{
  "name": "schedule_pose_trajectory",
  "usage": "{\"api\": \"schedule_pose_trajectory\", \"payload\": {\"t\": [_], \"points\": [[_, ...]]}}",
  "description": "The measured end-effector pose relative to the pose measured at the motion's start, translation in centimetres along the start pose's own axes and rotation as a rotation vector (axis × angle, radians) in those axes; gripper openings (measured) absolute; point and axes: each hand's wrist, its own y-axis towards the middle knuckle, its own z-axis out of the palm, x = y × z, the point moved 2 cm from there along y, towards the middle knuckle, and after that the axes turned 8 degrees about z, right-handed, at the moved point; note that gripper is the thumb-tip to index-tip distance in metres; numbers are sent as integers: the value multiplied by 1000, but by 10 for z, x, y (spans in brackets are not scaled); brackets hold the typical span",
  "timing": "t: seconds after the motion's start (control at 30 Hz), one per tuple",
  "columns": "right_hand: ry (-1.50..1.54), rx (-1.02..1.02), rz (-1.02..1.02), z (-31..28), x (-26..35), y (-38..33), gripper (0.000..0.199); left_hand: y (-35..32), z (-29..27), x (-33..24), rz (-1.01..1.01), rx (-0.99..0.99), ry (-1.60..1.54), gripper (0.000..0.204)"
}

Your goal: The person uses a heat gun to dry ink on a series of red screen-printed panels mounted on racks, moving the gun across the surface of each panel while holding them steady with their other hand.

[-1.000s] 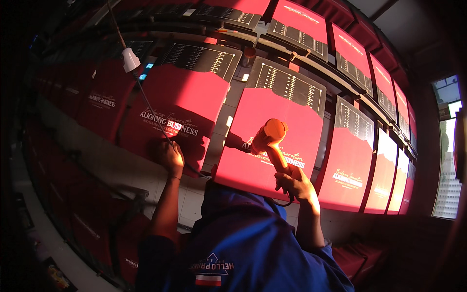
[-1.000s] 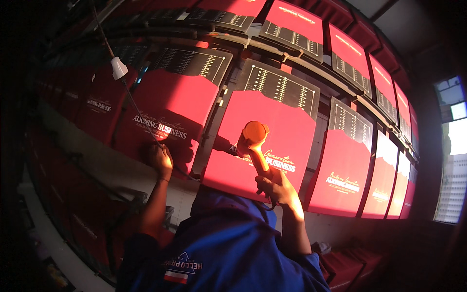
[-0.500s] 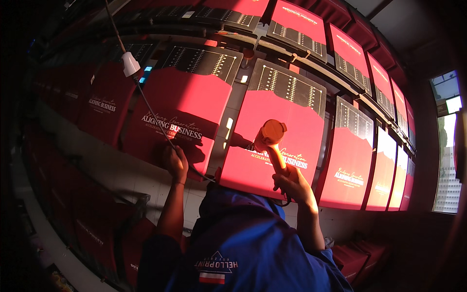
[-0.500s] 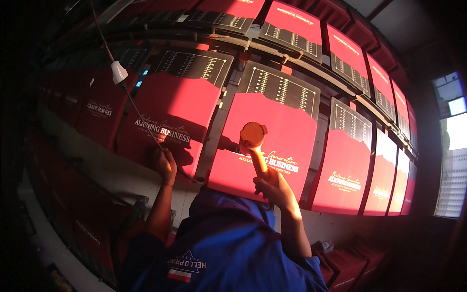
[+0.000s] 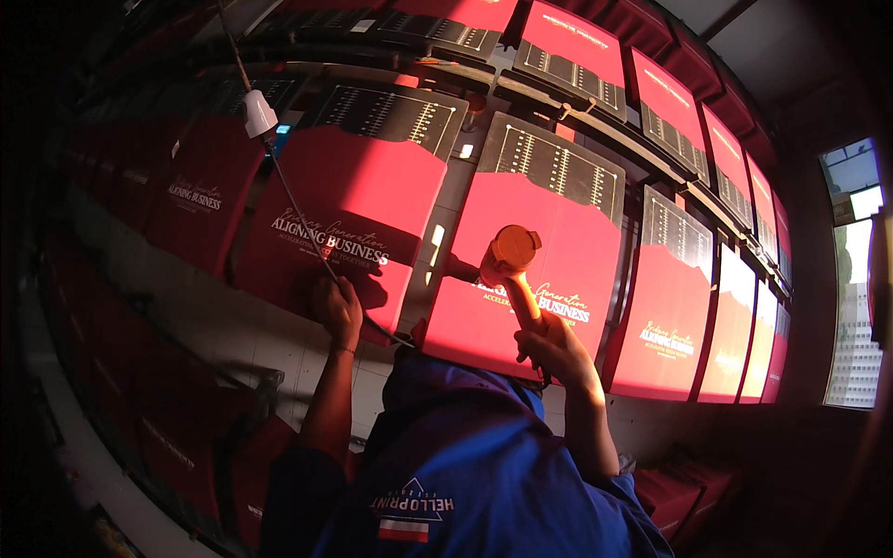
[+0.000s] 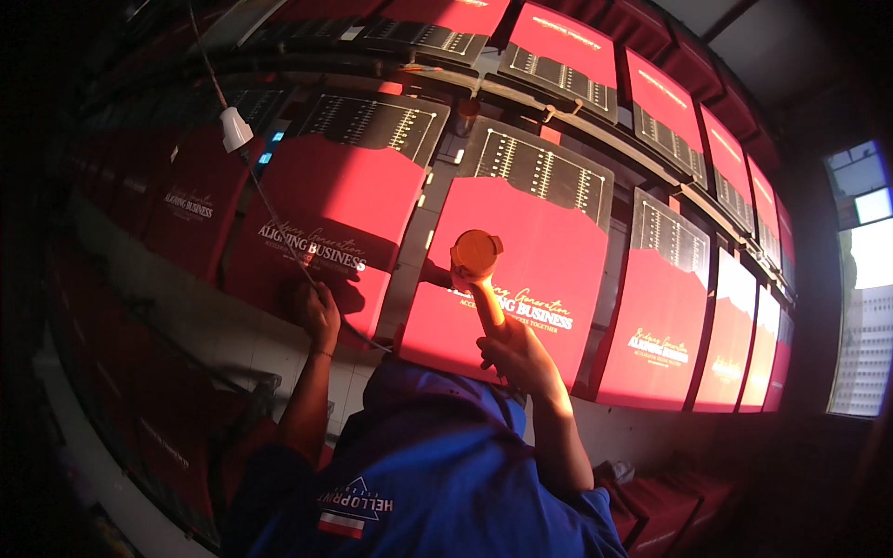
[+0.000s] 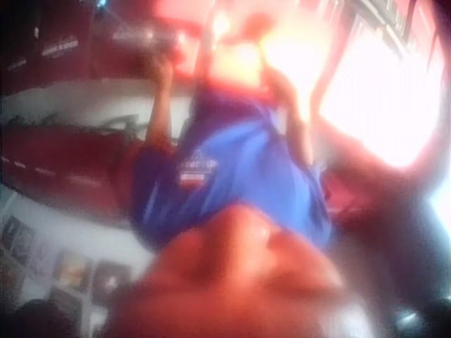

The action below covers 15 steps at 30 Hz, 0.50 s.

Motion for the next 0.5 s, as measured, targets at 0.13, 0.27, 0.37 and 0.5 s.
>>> {"api": "schedule_pose_trajectory", "payload": {"t": [0.13, 0.27, 0.37, 0.5], "points": [[14, 56, -25, -4, -3, 4, 34, -1, 1, 1, 16, -35, 8, 32], [10, 70, -35, -3, -4, 5, 33, -1, 0, 2, -7, -9, -6, 31], [-35, 61, -22, 0, -3, 6, 34, 0, -3, 1, 9, 5, 8, 32], [-34, 95, -54, -4, -5, 9, 35, -1, -2, 2, 2, 17, 15, 34]]}}
